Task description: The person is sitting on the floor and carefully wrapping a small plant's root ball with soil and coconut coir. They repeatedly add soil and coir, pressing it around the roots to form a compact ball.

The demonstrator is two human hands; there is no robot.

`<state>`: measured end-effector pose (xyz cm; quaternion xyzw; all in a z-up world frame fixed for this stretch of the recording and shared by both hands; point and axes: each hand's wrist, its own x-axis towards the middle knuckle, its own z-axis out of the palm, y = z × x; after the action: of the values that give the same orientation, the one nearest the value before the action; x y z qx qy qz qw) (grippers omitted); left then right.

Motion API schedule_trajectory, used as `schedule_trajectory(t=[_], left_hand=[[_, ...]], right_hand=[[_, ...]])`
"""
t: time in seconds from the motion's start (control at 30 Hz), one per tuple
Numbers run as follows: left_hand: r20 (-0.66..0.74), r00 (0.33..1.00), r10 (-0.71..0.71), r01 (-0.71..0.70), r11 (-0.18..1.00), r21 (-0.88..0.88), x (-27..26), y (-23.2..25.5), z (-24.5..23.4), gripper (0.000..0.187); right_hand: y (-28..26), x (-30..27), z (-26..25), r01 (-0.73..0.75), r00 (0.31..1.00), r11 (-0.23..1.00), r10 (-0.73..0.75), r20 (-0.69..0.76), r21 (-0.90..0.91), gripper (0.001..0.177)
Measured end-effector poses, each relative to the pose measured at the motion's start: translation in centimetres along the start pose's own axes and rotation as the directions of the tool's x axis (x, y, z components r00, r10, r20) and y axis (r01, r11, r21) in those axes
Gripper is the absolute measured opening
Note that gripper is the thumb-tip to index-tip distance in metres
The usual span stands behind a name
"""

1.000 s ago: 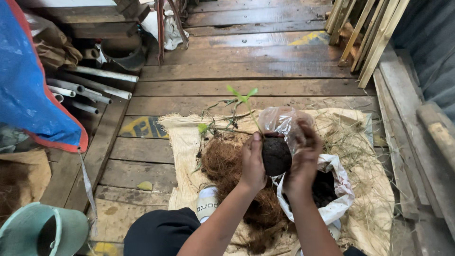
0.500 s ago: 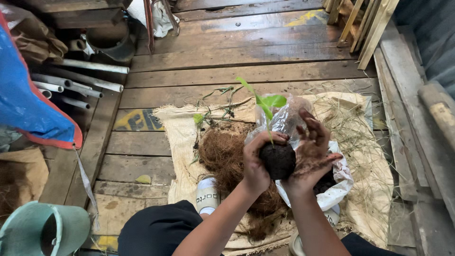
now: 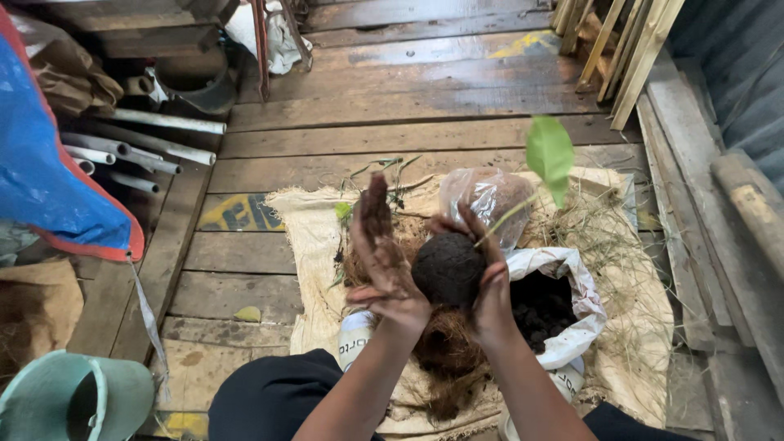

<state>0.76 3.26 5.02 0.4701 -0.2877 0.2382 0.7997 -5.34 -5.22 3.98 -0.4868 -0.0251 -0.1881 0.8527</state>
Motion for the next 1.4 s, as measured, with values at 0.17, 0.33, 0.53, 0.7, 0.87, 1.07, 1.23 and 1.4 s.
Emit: schedule_trajectory(t=[0.17,0.33,0.53,0.7,0.87,1.07,1.23,1.4], left_hand=[[-0.025,0.998,-0.057,0.054,0.991,-0.124,0.7,1.5,-0.1,0.103],[-0.015,0.994,-0.106,0.100,0.968,-0.231,1.6,1.0,0.3,0.100],[-0.078,0.875,-0.479,0.376,0.771,-0.515,3.3,0.0,-0.7,0.100],[0.153,0.891,-0.427,0.450,0.793,-0.410,0.8,1.3,3.0,0.109],[0.068,0.742,-0.667,0.659,0.706,-0.261,2.2,2.0,0.4,0.100],[0.399,0.595,-0.697,0.801,0.557,-0.220,2.1,3.7,1.2,0.106],[0.525,0.531,-0.666,0.847,0.431,-0.309,1.9,5.1,2.0,0.110],[0.538,0.511,-0.670,0.841,0.261,-0.474,2.0,5.9,2.2,0.099]], right_hand=[[0.5,-1.2,-0.1,-0.099,0.969,0.992,0.114,-0.220,0.080,0.081],[-1.3,0.3,-2.0,0.068,0.946,0.986,-0.016,-0.323,0.149,0.064],[-3.3,0.2,-4.0,0.147,0.933,0.971,-0.073,-0.351,0.188,0.055],[0.4,-1.0,-0.7,0.092,0.912,0.993,-0.111,-0.395,-0.067,0.048],[0.9,-2.1,1.6,0.016,0.922,1.000,-0.024,-0.388,-0.023,0.059],[-1.5,-1.3,3.2,0.255,0.860,0.942,-0.119,-0.497,0.217,0.071],[-4.5,-0.9,1.7,0.206,0.830,0.963,-0.079,-0.553,0.172,0.068],[-3.6,-2.2,1.1,0.409,0.799,0.906,-0.414,-0.437,-0.110,0.079]])
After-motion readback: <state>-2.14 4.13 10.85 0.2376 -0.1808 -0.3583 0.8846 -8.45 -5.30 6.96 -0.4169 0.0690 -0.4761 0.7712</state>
